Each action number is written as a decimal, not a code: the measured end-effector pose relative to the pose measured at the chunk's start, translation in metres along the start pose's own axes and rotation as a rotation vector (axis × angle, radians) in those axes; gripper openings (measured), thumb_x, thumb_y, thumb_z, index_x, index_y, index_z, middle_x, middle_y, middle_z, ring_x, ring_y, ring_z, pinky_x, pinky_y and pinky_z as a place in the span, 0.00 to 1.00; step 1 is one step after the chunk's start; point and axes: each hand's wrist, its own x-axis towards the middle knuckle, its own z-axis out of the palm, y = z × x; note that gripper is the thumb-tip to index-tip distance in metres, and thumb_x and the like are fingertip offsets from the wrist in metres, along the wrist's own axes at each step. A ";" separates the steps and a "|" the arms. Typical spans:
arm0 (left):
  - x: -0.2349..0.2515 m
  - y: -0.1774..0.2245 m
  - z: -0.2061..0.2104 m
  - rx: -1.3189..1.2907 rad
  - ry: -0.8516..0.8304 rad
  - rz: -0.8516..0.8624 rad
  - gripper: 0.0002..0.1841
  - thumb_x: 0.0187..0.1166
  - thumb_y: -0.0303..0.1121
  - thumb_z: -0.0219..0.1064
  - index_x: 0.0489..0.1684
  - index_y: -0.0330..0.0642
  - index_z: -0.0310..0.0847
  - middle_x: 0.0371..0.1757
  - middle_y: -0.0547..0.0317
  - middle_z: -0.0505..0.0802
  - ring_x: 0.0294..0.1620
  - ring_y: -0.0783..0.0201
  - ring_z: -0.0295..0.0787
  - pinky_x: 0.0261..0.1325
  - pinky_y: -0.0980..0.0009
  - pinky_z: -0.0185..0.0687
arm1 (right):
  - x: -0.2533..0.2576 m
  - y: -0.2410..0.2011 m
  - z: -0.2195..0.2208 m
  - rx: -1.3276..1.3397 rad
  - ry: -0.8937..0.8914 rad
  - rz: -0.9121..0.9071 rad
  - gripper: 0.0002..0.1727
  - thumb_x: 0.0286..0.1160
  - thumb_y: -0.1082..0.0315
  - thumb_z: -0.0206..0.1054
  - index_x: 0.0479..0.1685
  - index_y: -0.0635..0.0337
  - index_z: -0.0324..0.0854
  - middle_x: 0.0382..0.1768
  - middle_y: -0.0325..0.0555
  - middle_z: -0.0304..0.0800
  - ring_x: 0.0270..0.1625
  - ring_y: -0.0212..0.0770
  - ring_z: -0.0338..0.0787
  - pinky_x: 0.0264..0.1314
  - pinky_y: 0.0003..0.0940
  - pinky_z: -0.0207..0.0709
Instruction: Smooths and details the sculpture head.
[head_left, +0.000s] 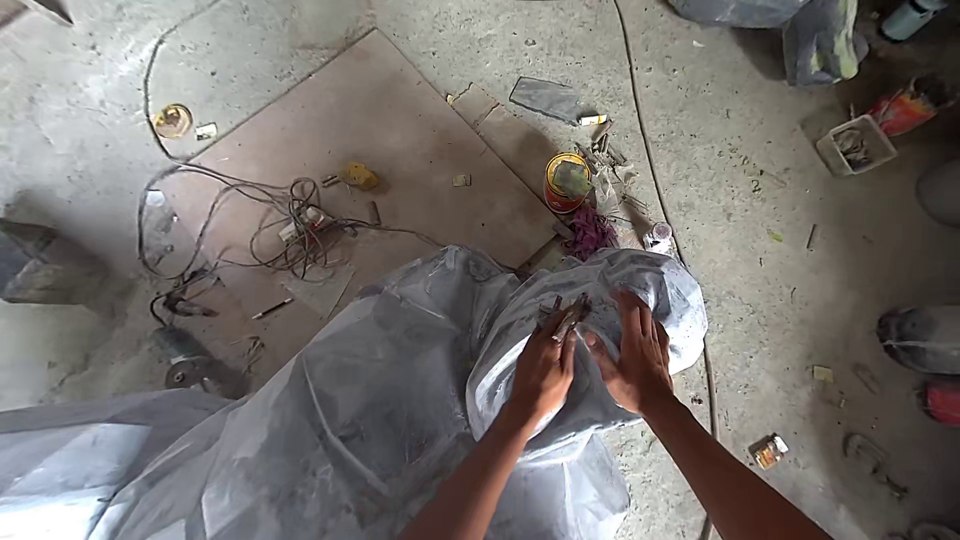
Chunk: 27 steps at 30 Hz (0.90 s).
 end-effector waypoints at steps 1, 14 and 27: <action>-0.005 -0.015 -0.003 0.080 -0.014 -0.034 0.25 0.94 0.45 0.44 0.81 0.53 0.77 0.83 0.66 0.81 0.83 0.66 0.74 0.86 0.56 0.69 | 0.000 0.001 0.000 0.006 0.004 0.007 0.52 0.68 0.18 0.46 0.90 0.39 0.61 0.90 0.41 0.61 0.88 0.47 0.66 0.85 0.66 0.59; -0.013 -0.033 0.003 0.195 0.037 -0.173 0.24 0.92 0.44 0.46 0.73 0.46 0.84 0.74 0.56 0.88 0.78 0.57 0.81 0.83 0.52 0.71 | 0.000 0.003 0.000 -0.018 -0.046 0.023 0.54 0.61 0.14 0.47 0.89 0.33 0.62 0.90 0.34 0.61 0.89 0.43 0.63 0.86 0.66 0.55; -0.073 -0.041 0.012 0.627 0.125 -0.118 0.28 0.90 0.39 0.44 0.90 0.49 0.67 0.90 0.60 0.72 0.92 0.60 0.62 0.92 0.52 0.57 | -0.006 0.000 -0.004 0.008 -0.092 0.031 0.54 0.58 0.13 0.51 0.88 0.31 0.63 0.87 0.32 0.64 0.89 0.42 0.64 0.89 0.68 0.47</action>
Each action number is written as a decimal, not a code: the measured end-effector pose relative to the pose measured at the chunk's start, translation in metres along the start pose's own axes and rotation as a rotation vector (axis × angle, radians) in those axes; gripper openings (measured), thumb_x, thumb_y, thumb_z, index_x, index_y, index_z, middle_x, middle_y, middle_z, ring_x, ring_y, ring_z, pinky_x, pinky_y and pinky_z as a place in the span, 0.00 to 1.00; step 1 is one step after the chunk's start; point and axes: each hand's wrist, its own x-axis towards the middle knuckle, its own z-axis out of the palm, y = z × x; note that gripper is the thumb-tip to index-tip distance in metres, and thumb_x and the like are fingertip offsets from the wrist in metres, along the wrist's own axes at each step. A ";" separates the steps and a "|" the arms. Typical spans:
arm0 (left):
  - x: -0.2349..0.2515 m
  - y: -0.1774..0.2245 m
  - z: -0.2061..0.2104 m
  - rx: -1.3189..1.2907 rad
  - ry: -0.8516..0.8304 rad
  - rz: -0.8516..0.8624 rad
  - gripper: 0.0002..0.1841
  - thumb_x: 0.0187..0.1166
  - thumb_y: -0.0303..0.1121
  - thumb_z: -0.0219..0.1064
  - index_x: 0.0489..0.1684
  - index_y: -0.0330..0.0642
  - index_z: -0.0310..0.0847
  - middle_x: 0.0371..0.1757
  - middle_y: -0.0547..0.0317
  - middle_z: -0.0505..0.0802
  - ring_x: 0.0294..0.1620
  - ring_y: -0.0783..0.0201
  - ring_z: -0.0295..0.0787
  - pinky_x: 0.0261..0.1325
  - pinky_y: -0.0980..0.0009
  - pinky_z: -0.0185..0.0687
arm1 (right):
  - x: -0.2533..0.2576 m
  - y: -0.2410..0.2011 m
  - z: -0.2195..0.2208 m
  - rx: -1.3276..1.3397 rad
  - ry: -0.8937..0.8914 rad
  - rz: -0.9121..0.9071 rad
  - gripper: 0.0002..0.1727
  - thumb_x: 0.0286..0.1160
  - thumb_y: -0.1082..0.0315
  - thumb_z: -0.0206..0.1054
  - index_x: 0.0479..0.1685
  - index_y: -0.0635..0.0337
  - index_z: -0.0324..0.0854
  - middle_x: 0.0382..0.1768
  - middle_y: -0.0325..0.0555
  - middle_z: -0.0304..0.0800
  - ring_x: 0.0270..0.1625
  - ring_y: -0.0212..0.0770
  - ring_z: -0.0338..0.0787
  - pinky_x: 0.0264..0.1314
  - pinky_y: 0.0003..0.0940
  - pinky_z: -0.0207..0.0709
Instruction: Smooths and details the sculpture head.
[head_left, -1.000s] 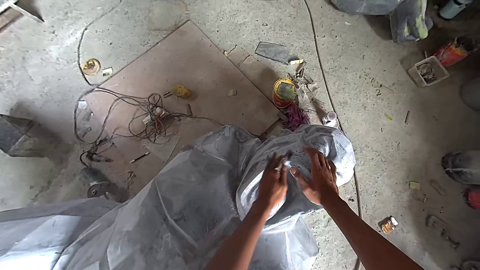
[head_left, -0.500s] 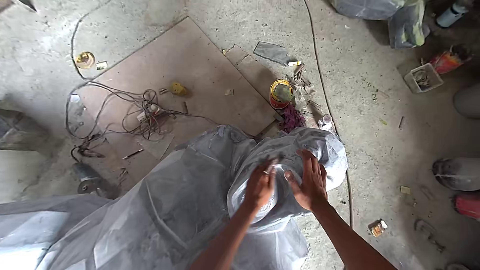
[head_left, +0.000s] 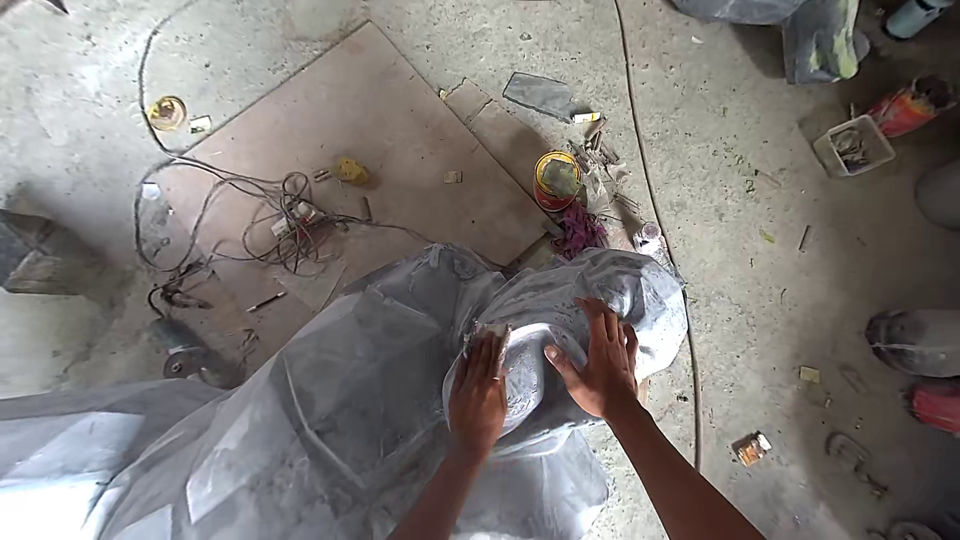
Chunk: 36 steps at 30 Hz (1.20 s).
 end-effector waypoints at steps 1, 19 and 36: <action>-0.002 0.003 0.001 -0.046 0.004 -0.048 0.28 0.90 0.40 0.42 0.88 0.48 0.69 0.89 0.60 0.73 0.92 0.59 0.62 0.93 0.51 0.56 | 0.000 0.000 0.000 0.000 -0.003 0.003 0.54 0.58 0.13 0.51 0.88 0.31 0.64 0.87 0.31 0.65 0.89 0.41 0.64 0.89 0.69 0.46; -0.100 0.044 -0.040 -0.282 -0.206 -0.134 0.27 0.91 0.39 0.45 0.87 0.46 0.70 0.90 0.55 0.72 0.93 0.55 0.59 0.93 0.47 0.57 | -0.001 0.001 -0.001 -0.022 0.006 -0.044 0.48 0.65 0.16 0.50 0.85 0.31 0.66 0.84 0.34 0.69 0.85 0.45 0.69 0.85 0.71 0.52; -0.082 0.228 -0.029 -0.652 -0.196 -0.741 0.27 0.91 0.40 0.45 0.83 0.40 0.73 0.86 0.49 0.76 0.89 0.50 0.68 0.90 0.54 0.62 | 0.005 0.002 0.001 -0.054 0.028 -0.122 0.47 0.67 0.19 0.51 0.84 0.35 0.69 0.81 0.38 0.74 0.82 0.48 0.72 0.81 0.67 0.61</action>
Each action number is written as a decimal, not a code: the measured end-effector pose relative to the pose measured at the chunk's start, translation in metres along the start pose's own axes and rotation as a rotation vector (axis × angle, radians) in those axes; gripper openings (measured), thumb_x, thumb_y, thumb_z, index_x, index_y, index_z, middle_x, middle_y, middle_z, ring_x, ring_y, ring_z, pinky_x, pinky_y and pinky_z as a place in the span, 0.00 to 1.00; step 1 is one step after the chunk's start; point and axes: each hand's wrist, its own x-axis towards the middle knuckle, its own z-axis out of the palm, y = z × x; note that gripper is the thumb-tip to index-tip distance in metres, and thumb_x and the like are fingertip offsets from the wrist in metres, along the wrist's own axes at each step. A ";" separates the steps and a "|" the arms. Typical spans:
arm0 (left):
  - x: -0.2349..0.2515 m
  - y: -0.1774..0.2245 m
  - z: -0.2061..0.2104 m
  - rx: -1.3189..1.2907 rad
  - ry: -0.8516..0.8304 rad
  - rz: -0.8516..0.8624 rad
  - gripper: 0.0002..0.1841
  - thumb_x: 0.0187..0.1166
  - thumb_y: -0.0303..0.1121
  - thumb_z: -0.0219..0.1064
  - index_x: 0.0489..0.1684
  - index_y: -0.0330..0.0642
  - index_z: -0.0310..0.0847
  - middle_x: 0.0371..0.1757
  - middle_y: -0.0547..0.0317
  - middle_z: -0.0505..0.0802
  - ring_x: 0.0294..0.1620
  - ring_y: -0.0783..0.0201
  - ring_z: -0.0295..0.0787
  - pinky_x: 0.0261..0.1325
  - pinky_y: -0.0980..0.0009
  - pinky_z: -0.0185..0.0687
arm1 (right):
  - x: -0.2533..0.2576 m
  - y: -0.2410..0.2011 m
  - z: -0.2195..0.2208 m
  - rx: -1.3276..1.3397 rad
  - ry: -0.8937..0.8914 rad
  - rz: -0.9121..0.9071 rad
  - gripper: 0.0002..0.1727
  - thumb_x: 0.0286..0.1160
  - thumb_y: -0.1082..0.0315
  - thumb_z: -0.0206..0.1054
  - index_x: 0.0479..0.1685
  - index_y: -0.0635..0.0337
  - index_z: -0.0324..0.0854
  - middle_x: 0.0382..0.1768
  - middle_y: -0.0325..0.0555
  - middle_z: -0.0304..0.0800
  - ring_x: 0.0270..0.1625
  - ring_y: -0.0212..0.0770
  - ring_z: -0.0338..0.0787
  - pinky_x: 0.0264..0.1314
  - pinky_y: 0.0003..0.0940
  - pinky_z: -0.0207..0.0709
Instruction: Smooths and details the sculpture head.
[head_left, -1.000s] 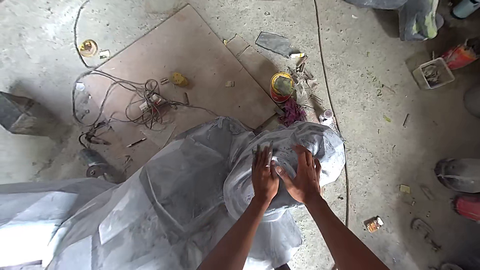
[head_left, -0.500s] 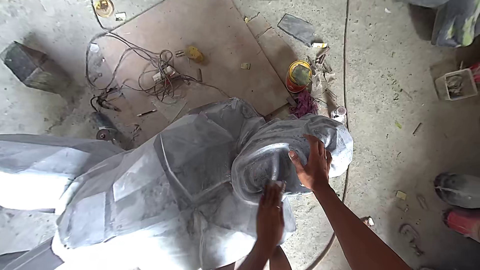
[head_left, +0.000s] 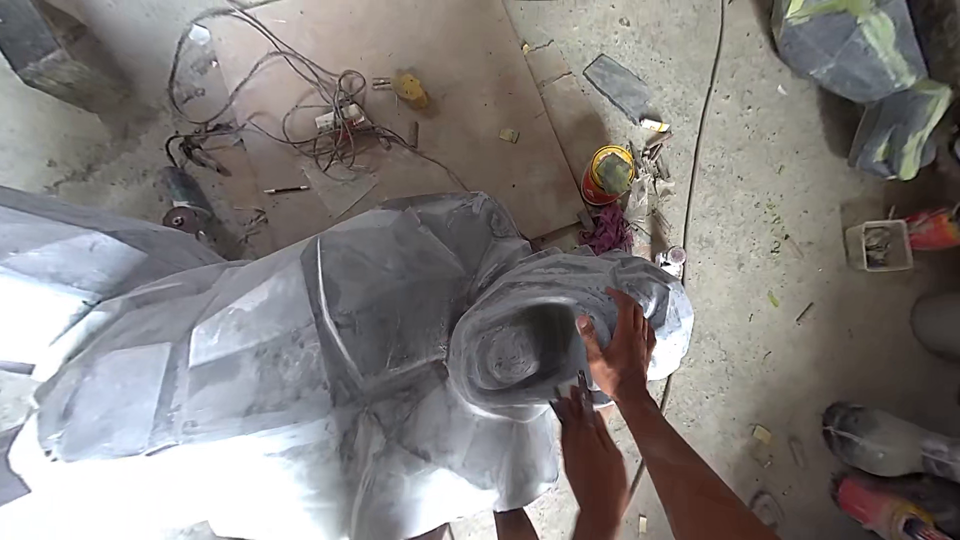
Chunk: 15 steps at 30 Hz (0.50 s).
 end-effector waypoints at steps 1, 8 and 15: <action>-0.009 0.022 -0.003 -0.064 -0.018 -0.051 0.27 0.92 0.41 0.45 0.82 0.38 0.74 0.85 0.47 0.78 0.86 0.51 0.72 0.86 0.56 0.68 | 0.002 0.000 -0.002 -0.004 -0.007 0.008 0.47 0.67 0.18 0.51 0.83 0.34 0.69 0.81 0.37 0.73 0.83 0.47 0.72 0.82 0.67 0.60; -0.010 0.000 -0.007 0.139 -0.006 0.091 0.28 0.91 0.45 0.44 0.83 0.44 0.75 0.83 0.51 0.81 0.82 0.55 0.78 0.80 0.59 0.76 | -0.001 -0.003 -0.003 -0.006 -0.035 0.048 0.46 0.65 0.17 0.51 0.82 0.31 0.70 0.81 0.36 0.74 0.82 0.46 0.72 0.83 0.67 0.58; -0.002 0.004 -0.052 0.038 -0.023 0.012 0.25 0.92 0.42 0.44 0.81 0.50 0.77 0.69 0.52 0.92 0.70 0.55 0.89 0.73 0.56 0.83 | -0.001 -0.002 -0.004 -0.037 -0.046 0.027 0.45 0.67 0.18 0.51 0.82 0.33 0.71 0.81 0.37 0.73 0.82 0.47 0.72 0.82 0.68 0.58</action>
